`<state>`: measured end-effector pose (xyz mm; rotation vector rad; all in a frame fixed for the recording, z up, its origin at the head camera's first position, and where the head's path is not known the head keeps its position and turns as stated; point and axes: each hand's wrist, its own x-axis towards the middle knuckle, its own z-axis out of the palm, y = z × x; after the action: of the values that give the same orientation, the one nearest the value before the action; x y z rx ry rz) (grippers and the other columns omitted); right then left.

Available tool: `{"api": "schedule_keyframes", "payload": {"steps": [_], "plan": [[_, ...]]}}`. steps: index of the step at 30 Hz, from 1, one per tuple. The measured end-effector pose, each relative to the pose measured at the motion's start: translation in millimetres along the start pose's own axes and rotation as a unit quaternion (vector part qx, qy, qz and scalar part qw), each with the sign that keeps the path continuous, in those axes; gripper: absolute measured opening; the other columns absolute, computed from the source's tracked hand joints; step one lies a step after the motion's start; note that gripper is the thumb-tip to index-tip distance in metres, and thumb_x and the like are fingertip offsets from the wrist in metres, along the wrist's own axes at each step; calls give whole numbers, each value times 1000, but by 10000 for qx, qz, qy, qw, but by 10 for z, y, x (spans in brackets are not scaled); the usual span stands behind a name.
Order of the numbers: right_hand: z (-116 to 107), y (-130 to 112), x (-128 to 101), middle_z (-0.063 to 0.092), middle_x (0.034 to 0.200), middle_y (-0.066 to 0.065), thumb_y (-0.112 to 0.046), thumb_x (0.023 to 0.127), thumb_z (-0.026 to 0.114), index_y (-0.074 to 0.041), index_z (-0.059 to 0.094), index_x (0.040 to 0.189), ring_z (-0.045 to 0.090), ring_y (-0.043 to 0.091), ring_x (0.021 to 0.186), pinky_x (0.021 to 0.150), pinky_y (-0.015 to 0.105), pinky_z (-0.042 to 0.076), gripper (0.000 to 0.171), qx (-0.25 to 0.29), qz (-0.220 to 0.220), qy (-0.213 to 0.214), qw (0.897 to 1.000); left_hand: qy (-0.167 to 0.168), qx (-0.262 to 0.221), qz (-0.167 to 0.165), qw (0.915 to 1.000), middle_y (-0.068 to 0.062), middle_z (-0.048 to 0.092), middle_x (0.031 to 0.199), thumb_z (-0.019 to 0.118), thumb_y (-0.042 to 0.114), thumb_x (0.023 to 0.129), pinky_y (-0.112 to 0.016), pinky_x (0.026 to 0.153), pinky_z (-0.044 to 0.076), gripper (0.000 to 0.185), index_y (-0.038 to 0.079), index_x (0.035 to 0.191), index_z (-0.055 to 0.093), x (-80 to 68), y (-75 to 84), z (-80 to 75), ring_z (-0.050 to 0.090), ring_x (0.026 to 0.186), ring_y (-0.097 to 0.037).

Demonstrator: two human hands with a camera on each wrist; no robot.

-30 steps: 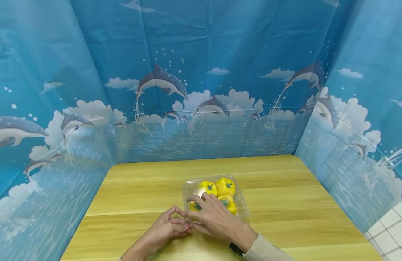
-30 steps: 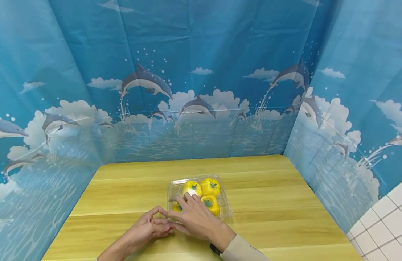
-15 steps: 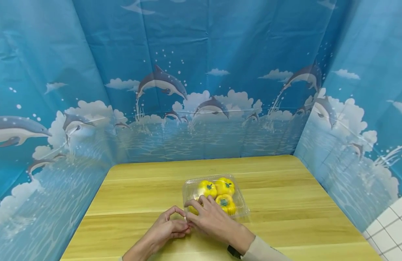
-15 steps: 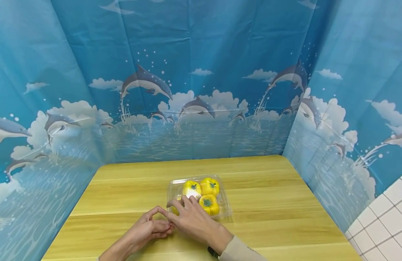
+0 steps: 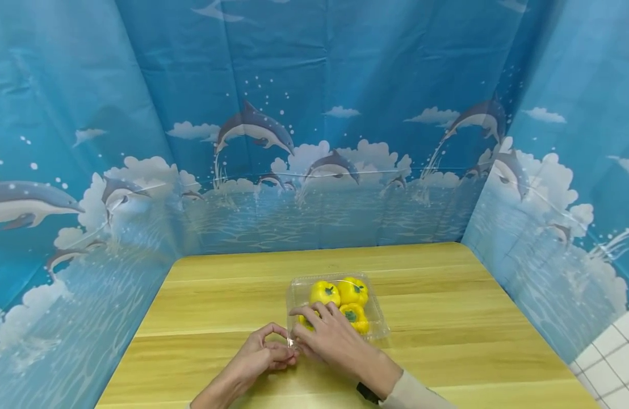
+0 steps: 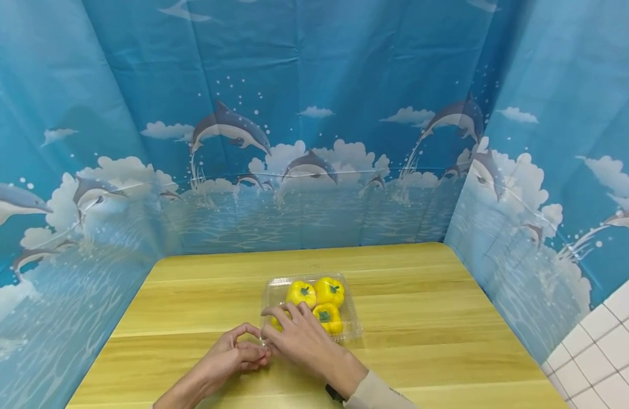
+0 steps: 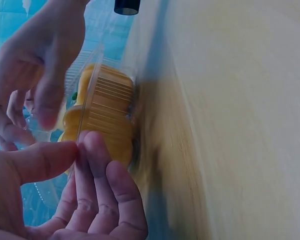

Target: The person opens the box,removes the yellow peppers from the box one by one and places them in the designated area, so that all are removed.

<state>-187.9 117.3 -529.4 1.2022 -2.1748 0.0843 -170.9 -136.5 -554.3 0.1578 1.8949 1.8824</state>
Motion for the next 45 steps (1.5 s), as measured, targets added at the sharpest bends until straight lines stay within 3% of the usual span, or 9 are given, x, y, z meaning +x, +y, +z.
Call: {"api": "schedule_keyframes", "payload": {"steps": [3, 7, 13, 18, 30, 39, 45], "plan": [[-6, 25, -46, 71, 154, 2, -33, 98, 96, -34, 72, 133, 72, 23, 129, 94, 36, 62, 43, 19, 47, -105, 9999, 60, 80, 22, 9999, -21, 88, 116, 78, 5, 107, -36, 94, 71, 39, -2, 141, 60, -3, 15, -14, 84, 97, -20], [-38, 68, -139, 70, 153, 1, -24, 93, 99, -42, 70, 149, 72, 23, 132, 97, 40, 65, 66, -102, 144, -207, 9996, 213, 219, 62, 9995, -22, 87, 118, 77, 6, 107, -38, 94, 71, 43, -5, 144, 60, -7, 32, -27, 84, 98, -21], [-74, 86, -195, 71, 151, 0, -23, 93, 98, -42, 62, 165, 71, 21, 133, 98, 41, 65, 83, -109, 178, -355, 9992, 435, 557, 135, 9974, -20, 87, 114, 77, 11, 106, -37, 88, 71, 62, -8, 159, 50, -8, 53, 2, 85, 97, -24], [-67, 105, -194, 72, 150, 1, -26, 94, 100, -39, 66, 160, 72, 21, 132, 97, 41, 66, 76, -20, 235, -257, 9994, 441, 823, 259, 9953, -17, 88, 108, 80, 17, 109, -32, 79, 68, 82, -5, 175, 36, 13, 40, 3, 85, 93, -25], [-81, 325, -408, 72, 147, 6, -23, 84, 105, -24, 70, 158, 70, 25, 130, 104, 48, 67, 82, 226, 434, 59, 9988, 444, 692, 347, 9960, -18, 86, 102, 80, 9, 108, -26, 70, 64, 97, 7, 186, 23, 41, 61, -9, 79, 80, -18], [-125, 505, -622, 75, 143, 8, -25, 76, 108, -21, 77, 149, 73, 26, 126, 91, 44, 65, 80, 64, 524, 278, 9982, 423, 582, 301, 9970, -18, 84, 98, 78, 5, 108, -26, 70, 66, 96, 9, 186, 23, 36, 42, -54, 74, 75, -17], [-165, 604, -724, 77, 142, 10, -23, 75, 104, -18, 78, 145, 73, 28, 126, 91, 47, 67, 75, 201, 699, 417, 9965, 429, 572, 342, 9969, -18, 83, 97, 79, 4, 107, -25, 70, 65, 97, 9, 186, 24, 36, 50, -69, 72, 75, -17]]}}
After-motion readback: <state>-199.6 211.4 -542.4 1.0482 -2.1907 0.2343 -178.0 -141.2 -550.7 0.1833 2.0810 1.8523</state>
